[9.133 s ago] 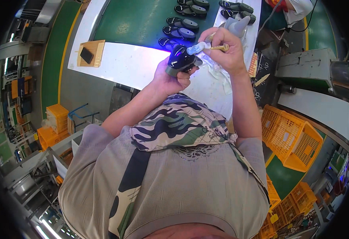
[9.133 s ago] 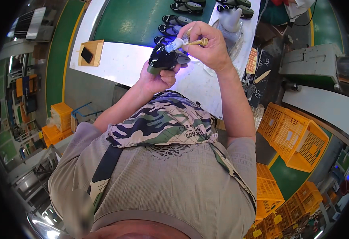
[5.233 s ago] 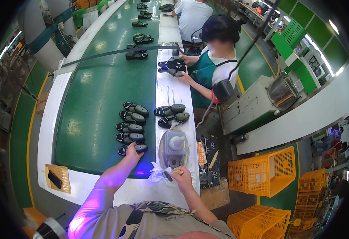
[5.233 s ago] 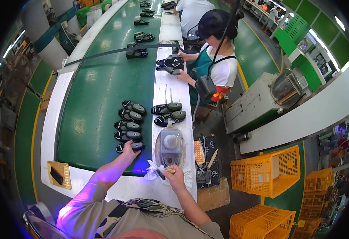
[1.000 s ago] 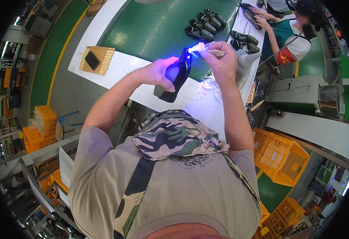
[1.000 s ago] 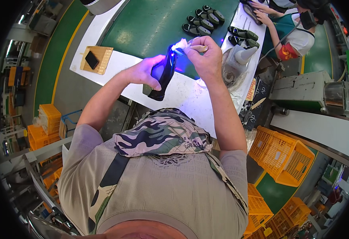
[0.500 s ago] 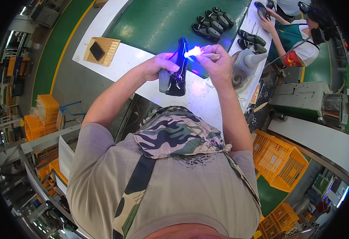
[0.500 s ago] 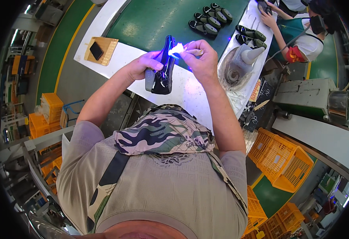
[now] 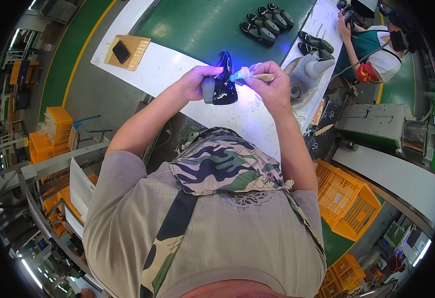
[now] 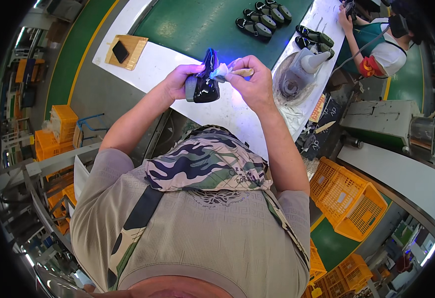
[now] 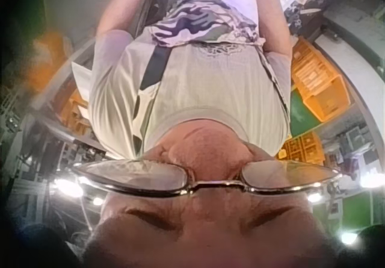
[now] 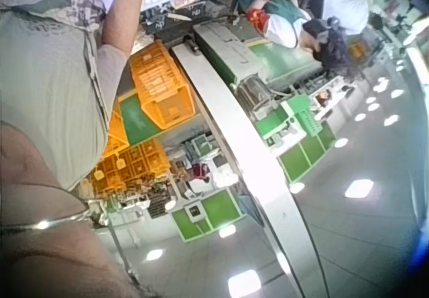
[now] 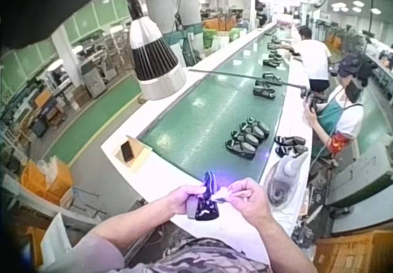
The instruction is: The person repeatedly picks up dark-colored sandals from a white workbench and wipes them with a white cloth. The person handles the sandals one at a time, wiping the surface and then placing them back on the table. The process is repetitive and continuous throughout the clip.
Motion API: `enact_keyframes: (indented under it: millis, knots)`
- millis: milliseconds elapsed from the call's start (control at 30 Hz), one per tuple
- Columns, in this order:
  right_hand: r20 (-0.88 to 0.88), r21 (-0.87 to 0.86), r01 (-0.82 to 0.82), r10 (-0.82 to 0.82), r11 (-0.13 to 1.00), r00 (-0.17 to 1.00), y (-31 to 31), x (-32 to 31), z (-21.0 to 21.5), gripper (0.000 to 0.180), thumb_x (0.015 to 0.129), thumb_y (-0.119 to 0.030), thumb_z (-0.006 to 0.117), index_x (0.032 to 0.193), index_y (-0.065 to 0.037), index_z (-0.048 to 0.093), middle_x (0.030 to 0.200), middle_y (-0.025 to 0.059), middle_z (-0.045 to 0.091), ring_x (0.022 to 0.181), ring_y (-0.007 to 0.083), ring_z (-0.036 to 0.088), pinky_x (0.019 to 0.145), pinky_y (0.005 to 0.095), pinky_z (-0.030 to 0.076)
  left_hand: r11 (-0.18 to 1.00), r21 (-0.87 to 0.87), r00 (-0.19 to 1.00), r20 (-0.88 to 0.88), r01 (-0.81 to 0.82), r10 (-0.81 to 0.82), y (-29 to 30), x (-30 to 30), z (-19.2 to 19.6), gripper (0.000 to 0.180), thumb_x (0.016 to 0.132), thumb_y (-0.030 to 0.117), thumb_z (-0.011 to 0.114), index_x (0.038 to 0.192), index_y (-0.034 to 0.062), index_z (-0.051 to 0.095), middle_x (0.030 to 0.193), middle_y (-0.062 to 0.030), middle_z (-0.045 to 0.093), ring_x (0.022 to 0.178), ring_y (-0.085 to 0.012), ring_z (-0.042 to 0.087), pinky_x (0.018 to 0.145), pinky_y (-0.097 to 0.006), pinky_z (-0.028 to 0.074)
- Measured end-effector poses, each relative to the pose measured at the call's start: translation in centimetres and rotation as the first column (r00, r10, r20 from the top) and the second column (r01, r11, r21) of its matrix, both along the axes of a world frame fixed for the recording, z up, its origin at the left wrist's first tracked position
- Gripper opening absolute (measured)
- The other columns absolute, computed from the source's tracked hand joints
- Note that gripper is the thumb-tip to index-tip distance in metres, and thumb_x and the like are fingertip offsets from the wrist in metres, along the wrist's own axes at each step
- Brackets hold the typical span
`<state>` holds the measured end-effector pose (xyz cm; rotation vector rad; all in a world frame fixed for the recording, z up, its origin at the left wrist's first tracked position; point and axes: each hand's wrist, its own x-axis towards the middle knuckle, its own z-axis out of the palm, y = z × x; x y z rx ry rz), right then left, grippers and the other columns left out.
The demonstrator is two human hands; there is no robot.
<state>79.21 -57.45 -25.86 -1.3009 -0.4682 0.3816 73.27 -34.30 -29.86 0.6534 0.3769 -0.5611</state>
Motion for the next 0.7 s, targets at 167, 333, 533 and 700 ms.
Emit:
enact_keyframes:
  millis: [167, 333, 533, 700]
  knots:
    - [0.1, -0.061, -0.024, 0.03, 0.998, 0.995, -2.0, -0.8, 0.5, 0.019, 0.075, -0.001, 0.072, 0.085, -0.001, 0.056, 0.095, 0.0091, 0.062, 0.089, 0.014, 0.058, 0.08, 0.0278, 0.047, 0.988, -0.127, 0.996, -0.031, -0.089, 0.086, -2.8, -1.6, 0.1, 0.041, 0.09, 0.026, 0.058, 0.12, -0.0013, 0.055, 0.108, -0.0161, 0.065, 0.095, -0.028, 0.066, 0.093, -0.044, 0.051]
    - [0.216, -0.057, -0.074, 0.084, 0.996, 0.973, -3.5, -1.1, -0.1, 0.018, 0.075, 0.002, 0.07, 0.084, -0.002, 0.055, 0.097, 0.0107, 0.063, 0.09, 0.0159, 0.058, 0.081, 0.0288, 0.046, 0.951, -0.202, 0.97, -0.107, -0.235, 0.217, -4.7, -3.3, -0.7, 0.037, 0.09, 0.029, 0.059, 0.111, -0.0001, 0.057, 0.103, -0.0153, 0.065, 0.095, -0.031, 0.066, 0.096, -0.048, 0.05]
    - [0.29, -0.065, -0.114, 0.128, 0.991, 0.948, -3.6, -1.5, -0.3, 0.018, 0.075, 0.005, 0.068, 0.082, -0.003, 0.053, 0.099, 0.0111, 0.063, 0.09, 0.017, 0.058, 0.081, 0.0296, 0.047, 0.864, -0.267, 0.904, -0.151, -0.427, 0.4, -6.1, -6.1, -1.7, 0.037, 0.092, 0.031, 0.054, 0.113, 0.0012, 0.059, 0.103, -0.0164, 0.067, 0.089, -0.0305, 0.067, 0.077, -0.043, 0.058]
    - [0.459, -0.137, -0.119, 0.169, 0.984, 0.872, -1.8, -1.3, -1.0, 0.021, 0.074, 0.008, 0.068, 0.082, -0.003, 0.051, 0.101, 0.0134, 0.062, 0.092, 0.0191, 0.059, 0.083, 0.0308, 0.047, 0.761, -0.215, 0.79, -0.209, -0.612, 0.576, -5.8, -9.1, -1.7, 0.051, 0.089, 0.045, 0.055, 0.116, 0.0033, 0.06, 0.096, -0.0156, 0.067, 0.07, -0.0283, 0.066, 0.046, -0.031, 0.054]
